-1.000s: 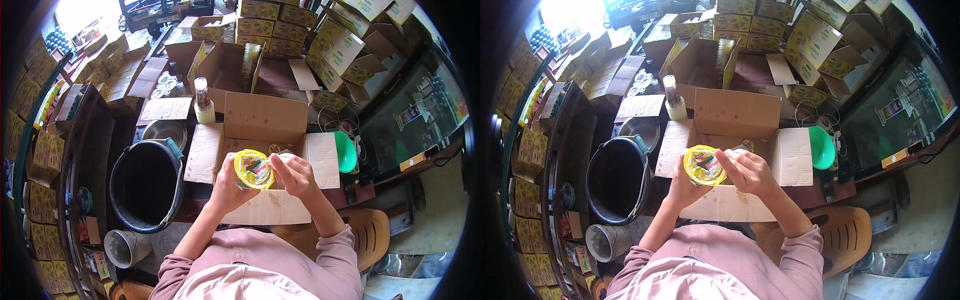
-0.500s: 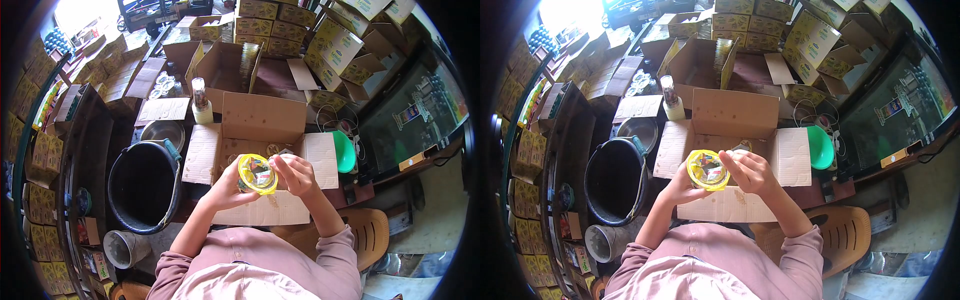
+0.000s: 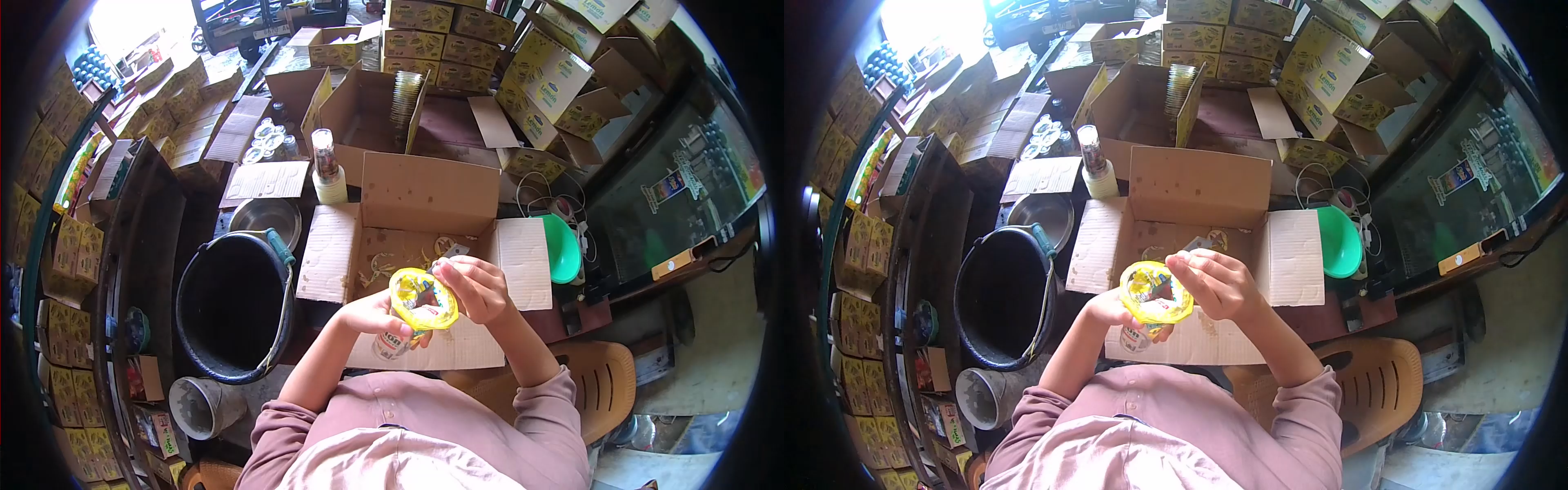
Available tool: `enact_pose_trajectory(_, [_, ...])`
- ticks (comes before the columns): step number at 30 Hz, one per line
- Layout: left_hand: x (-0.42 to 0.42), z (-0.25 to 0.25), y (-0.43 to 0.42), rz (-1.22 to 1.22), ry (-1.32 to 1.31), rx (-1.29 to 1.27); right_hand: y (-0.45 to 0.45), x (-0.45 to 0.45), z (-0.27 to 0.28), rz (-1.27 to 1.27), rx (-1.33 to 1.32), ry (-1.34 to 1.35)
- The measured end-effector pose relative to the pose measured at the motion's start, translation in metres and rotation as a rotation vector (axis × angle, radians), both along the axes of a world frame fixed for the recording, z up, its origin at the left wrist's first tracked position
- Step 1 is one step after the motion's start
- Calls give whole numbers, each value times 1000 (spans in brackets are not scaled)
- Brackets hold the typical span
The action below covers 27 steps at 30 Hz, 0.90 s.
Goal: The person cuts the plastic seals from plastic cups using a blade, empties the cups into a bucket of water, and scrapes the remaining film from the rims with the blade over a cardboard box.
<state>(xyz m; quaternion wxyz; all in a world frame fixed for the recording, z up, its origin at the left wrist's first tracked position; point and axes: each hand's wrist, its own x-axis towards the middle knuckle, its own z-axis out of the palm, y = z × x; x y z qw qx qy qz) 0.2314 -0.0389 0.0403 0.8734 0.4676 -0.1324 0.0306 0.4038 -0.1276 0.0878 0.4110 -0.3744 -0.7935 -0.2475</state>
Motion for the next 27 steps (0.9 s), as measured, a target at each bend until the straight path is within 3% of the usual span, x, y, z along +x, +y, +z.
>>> enact_pose_trajectory(8, [9,-16,-4,-132,-38,-291,1,1,-6,17,-4,35])
enact_pose_trajectory(16, [27,-17,-15,-709,-193,-993,5,-3,-3,27,36,57])
enact_pose_trajectory(19, [36,-27,-19,-873,-264,-1080,7,-3,-5,35,30,62])
enact_pose_trajectory(27, [43,-35,-25,-1040,-287,-1271,14,-2,-5,56,24,80])
